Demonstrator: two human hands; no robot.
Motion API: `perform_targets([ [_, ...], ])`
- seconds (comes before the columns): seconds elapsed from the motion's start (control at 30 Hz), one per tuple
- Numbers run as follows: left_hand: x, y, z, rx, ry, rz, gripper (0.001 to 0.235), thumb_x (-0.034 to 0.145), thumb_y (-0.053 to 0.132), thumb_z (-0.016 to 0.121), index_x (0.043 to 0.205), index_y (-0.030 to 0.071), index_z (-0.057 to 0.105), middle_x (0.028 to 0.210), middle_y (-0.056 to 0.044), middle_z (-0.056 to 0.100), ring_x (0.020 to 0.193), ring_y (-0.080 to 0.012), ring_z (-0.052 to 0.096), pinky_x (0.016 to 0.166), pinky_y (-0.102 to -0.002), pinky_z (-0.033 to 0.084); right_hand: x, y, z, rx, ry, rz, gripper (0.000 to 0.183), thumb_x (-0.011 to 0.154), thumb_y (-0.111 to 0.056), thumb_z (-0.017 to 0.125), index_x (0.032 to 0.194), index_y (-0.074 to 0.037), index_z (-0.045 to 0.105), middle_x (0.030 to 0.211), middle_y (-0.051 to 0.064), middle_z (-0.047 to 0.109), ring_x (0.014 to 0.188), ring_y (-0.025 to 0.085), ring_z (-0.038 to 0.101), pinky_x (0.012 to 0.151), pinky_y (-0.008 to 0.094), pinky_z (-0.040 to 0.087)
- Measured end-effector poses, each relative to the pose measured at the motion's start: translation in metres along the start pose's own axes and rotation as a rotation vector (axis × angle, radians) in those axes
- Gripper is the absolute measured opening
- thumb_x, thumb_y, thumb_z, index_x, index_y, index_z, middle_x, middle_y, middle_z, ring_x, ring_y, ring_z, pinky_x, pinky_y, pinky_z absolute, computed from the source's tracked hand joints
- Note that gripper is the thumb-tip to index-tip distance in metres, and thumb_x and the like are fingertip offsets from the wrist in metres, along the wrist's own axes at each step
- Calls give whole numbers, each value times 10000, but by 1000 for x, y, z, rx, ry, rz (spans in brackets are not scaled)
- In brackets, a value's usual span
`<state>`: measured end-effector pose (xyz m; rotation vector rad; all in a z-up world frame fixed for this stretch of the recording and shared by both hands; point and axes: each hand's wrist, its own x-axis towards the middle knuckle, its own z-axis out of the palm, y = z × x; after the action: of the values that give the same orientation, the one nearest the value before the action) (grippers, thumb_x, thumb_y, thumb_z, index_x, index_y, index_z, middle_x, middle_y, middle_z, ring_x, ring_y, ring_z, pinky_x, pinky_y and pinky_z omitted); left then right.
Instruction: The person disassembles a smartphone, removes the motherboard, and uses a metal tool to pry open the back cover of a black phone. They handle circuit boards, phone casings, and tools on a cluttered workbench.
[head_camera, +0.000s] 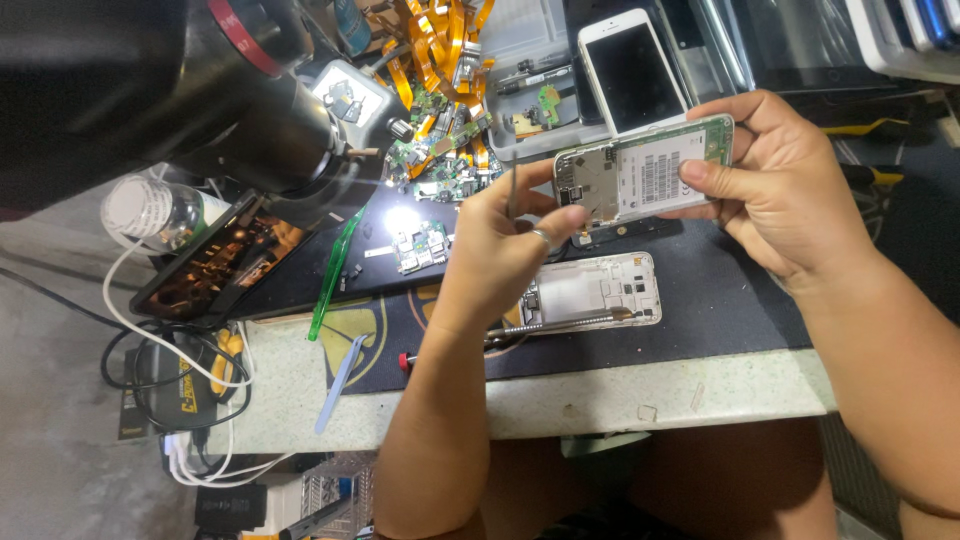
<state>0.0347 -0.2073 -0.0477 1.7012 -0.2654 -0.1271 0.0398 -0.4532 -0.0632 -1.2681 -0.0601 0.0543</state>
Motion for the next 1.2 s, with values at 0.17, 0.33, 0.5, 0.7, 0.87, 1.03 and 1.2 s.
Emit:
perform_targets([
  [0.17, -5, 13, 13, 292, 150, 38, 477, 843, 130, 821, 1265, -14, 653, 789, -45, 709, 561, -40, 535, 477, -194, 413, -1, -1, 1, -36, 16, 0, 281, 973, 78, 619, 1222, -42, 570, 1081, 137, 725, 1000, 204, 748, 808, 366, 674],
  [0.33, -3, 4, 2, 64, 24, 56, 416, 922, 26, 704, 1333, -6, 654, 937, -38, 721, 792, -53, 628, 704, -206, 535, 1, 2, -2, -21, 17, -3, 283, 981, 82, 624, 1234, -37, 583, 1081, 134, 729, 981, 184, 744, 794, 325, 660],
  [0.5, -2, -8, -3, -30, -18, -5, 386, 945, 10, 681, 1330, -11, 656, 955, -41, 730, 853, -69, 654, 776, -225, 558, 1, 2, -5, -15, 12, -4, 291, 991, 84, 636, 1251, -39, 593, 1064, 124, 734, 928, 155, 734, 716, 254, 614],
  [0.7, -1, -9, -3, -24, -19, -9, 384, 947, -2, 685, 1330, -3, 662, 936, -44, 726, 821, -60, 633, 742, -217, 546, 0, 2, -8, -32, 20, 1, 298, 984, 71, 640, 1254, -46, 595, 1050, 118, 736, 922, 147, 734, 734, 257, 622],
  [0.87, -3, -7, -3, 22, -13, 38, 390, 946, -23, 678, 1336, 3, 666, 910, -43, 700, 799, -65, 606, 715, -211, 523, -3, -1, -4, -66, 40, -56, 310, 972, 86, 647, 1250, -35, 583, 1077, 120, 728, 893, 138, 717, 659, 226, 569],
  [1.03, -3, -7, -2, 22, 10, 14, 382, 940, -15, 666, 1321, -18, 648, 942, -26, 704, 812, -47, 618, 720, -204, 532, -13, -6, 0, -192, 32, -204, 308, 972, 110, 650, 1245, 3, 557, 1098, 157, 717, 933, 151, 731, 735, 236, 625],
  [1.2, -2, -9, -3, 16, 2, 34, 372, 957, -6, 604, 1327, -36, 634, 914, -6, 712, 831, -38, 658, 768, -195, 558, -11, -4, -3, -147, 26, -167, 336, 973, 122, 660, 1274, 10, 564, 1090, 166, 719, 886, 152, 718, 675, 217, 586],
])
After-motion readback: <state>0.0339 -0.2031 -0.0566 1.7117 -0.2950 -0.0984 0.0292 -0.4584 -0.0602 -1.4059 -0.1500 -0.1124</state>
